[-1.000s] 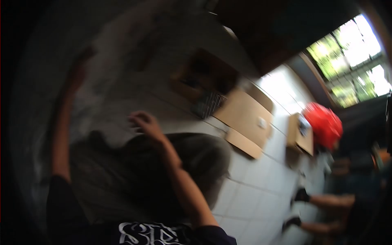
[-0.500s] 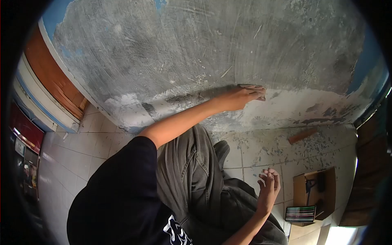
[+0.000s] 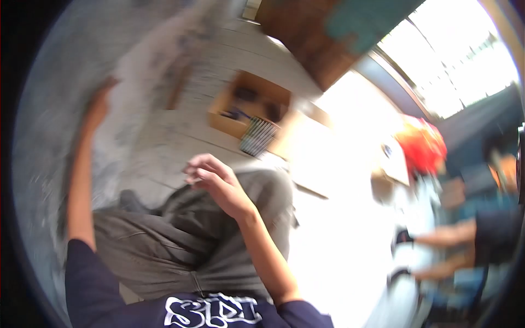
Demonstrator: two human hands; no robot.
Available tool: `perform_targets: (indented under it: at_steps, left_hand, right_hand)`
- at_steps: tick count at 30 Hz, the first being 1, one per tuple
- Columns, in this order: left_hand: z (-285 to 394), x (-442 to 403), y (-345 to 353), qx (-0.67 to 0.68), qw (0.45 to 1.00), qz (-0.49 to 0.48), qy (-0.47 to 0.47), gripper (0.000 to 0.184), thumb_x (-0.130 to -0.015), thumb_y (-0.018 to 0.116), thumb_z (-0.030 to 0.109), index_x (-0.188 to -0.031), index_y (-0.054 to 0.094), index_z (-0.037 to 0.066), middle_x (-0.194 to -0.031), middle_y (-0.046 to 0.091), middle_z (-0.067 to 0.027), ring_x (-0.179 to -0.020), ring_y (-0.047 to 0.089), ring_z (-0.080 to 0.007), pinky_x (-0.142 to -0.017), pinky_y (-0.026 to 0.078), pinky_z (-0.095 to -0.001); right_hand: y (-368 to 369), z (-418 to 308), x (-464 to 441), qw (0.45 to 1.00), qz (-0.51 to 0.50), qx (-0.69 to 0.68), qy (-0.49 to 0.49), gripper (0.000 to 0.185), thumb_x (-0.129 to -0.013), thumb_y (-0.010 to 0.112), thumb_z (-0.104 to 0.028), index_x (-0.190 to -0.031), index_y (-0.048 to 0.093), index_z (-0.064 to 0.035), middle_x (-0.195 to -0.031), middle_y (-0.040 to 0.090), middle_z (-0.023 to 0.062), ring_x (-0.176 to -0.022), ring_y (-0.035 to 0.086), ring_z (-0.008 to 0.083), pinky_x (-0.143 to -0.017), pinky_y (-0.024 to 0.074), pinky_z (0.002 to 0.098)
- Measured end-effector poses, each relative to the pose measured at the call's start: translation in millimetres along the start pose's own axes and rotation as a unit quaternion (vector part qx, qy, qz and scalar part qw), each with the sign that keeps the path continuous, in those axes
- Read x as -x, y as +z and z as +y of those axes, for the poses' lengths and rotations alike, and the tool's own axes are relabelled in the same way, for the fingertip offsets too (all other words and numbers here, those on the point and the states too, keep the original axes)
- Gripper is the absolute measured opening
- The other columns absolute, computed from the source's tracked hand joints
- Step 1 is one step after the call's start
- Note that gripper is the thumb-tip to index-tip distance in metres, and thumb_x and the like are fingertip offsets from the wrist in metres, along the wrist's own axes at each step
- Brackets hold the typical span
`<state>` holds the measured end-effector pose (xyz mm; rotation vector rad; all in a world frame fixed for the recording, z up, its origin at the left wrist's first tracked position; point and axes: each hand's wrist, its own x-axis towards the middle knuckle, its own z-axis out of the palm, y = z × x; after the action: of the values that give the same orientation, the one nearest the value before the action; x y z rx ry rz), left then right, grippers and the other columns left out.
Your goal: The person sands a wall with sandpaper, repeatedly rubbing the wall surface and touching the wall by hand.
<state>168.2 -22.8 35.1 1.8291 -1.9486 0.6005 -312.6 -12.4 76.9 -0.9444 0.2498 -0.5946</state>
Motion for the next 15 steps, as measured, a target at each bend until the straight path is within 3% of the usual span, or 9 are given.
perform_targets:
  at_steps: [1, 3, 4, 6, 8, 10, 12, 14, 15]
  left_hand:
    - [8.1, 0.2, -8.0, -0.046, 0.999, -0.024, -0.010, 0.056, -0.076, 0.029, -0.015, -0.127, 0.046, 0.002, -0.131, 0.046, -0.0152, -0.128, 0.037, -0.0231, -0.108, 0.024, -0.0317]
    - [-38.0, 27.0, 8.3, -0.006, 0.999, -0.037, -0.025, 0.061, -0.074, 0.028, -0.017, -0.129, 0.043, 0.003, -0.134, 0.043, -0.0146, -0.128, 0.036, -0.0227, -0.108, 0.024, -0.0316]
    - [-38.6, 38.3, 10.7, -0.019, 0.998, -0.034, -0.040, 0.061, -0.074, 0.028, -0.017, -0.130, 0.043, 0.003, -0.135, 0.042, -0.0147, -0.128, 0.036, -0.0229, -0.108, 0.025, -0.0323]
    - [-33.0, 54.9, -2.6, -0.037, 0.997, -0.039, -0.047, 0.061, -0.074, 0.028, -0.017, -0.130, 0.042, 0.003, -0.135, 0.042, -0.0147, -0.128, 0.036, -0.0230, -0.108, 0.025, -0.0324]
    - [-20.4, 66.3, -16.5, -0.062, 0.996, -0.046, -0.053, 0.061, -0.074, 0.028, -0.017, -0.130, 0.042, 0.003, -0.135, 0.041, -0.0148, -0.128, 0.036, -0.0230, -0.109, 0.025, -0.0325]
    - [-6.2, 75.7, -27.9, -0.082, 0.994, -0.049, -0.054, 0.061, -0.074, 0.028, -0.017, -0.130, 0.042, 0.003, -0.135, 0.041, -0.0148, -0.128, 0.035, -0.0231, -0.109, 0.025, -0.0325]
    - [-1.1, 72.8, -28.6, -0.094, 0.993, -0.052, -0.054, 0.061, -0.074, 0.027, -0.017, -0.130, 0.042, 0.003, -0.136, 0.041, -0.0148, -0.128, 0.035, -0.0231, -0.109, 0.025, -0.0326]
    - [6.0, 64.0, -24.4, -0.099, 0.992, -0.057, -0.057, 0.061, -0.075, 0.027, -0.016, -0.130, 0.042, 0.003, -0.136, 0.041, -0.0148, -0.129, 0.035, -0.0232, -0.109, 0.024, -0.0327]
    - [6.3, 56.0, -20.2, -0.102, 0.991, -0.061, -0.056, 0.061, -0.075, 0.027, -0.016, -0.131, 0.042, 0.003, -0.136, 0.041, -0.0148, -0.129, 0.035, -0.0232, -0.109, 0.024, -0.0327]
  right_hand:
    - [4.1, -11.1, 25.1, 0.999, 0.012, -0.031, -0.035, 0.022, -0.089, 0.054, -0.019, -0.108, 0.051, -0.0083, -0.105, 0.056, 0.0041, -0.091, 0.055, 0.0117, -0.079, 0.0436, 0.0260]
    - [11.0, -28.4, 70.2, 0.992, 0.008, -0.080, -0.093, 0.021, -0.090, 0.053, -0.019, -0.108, 0.050, -0.0085, -0.103, 0.055, 0.0044, -0.089, 0.055, 0.0111, -0.078, 0.0441, 0.0247]
    - [16.4, -34.3, 93.5, 0.990, 0.008, -0.065, -0.124, 0.028, -0.089, 0.052, -0.029, -0.105, 0.048, -0.0069, -0.104, 0.052, 0.0084, -0.092, 0.054, 0.0177, -0.079, 0.0441, 0.0311]
    - [25.4, -44.9, 124.9, 0.977, 0.011, -0.083, -0.197, 0.033, -0.088, 0.052, -0.034, -0.107, 0.047, -0.0077, -0.106, 0.050, 0.0091, -0.093, 0.052, 0.0199, -0.078, 0.0432, 0.0328]
    - [30.9, -50.2, 146.8, 0.973, -0.011, -0.062, -0.222, 0.034, -0.089, 0.049, -0.036, -0.110, 0.046, -0.0105, -0.105, 0.048, 0.0080, -0.092, 0.050, 0.0194, -0.077, 0.0417, 0.0333]
    - [34.8, -40.7, 169.2, 0.943, -0.060, -0.131, -0.300, 0.033, -0.090, 0.047, -0.039, -0.112, 0.046, -0.0143, -0.103, 0.047, 0.0066, -0.090, 0.048, 0.0176, -0.076, 0.0405, 0.0328]
    - [35.7, -23.9, 171.3, 0.930, -0.049, -0.204, -0.302, 0.035, -0.090, 0.046, -0.043, -0.112, 0.045, -0.0168, -0.100, 0.046, 0.0052, -0.087, 0.045, 0.0163, -0.076, 0.0394, 0.0333]
    - [39.0, -22.8, 167.4, 0.888, -0.165, -0.343, -0.258, 0.037, -0.089, 0.047, -0.046, -0.113, 0.045, -0.0177, -0.098, 0.044, 0.0044, -0.084, 0.044, 0.0155, -0.076, 0.0392, 0.0346]
    - [43.9, -24.1, 166.1, 0.902, -0.165, -0.317, -0.244, 0.038, -0.089, 0.048, -0.046, -0.114, 0.043, -0.0185, -0.095, 0.041, 0.0037, -0.081, 0.042, 0.0146, -0.076, 0.0392, 0.0357]
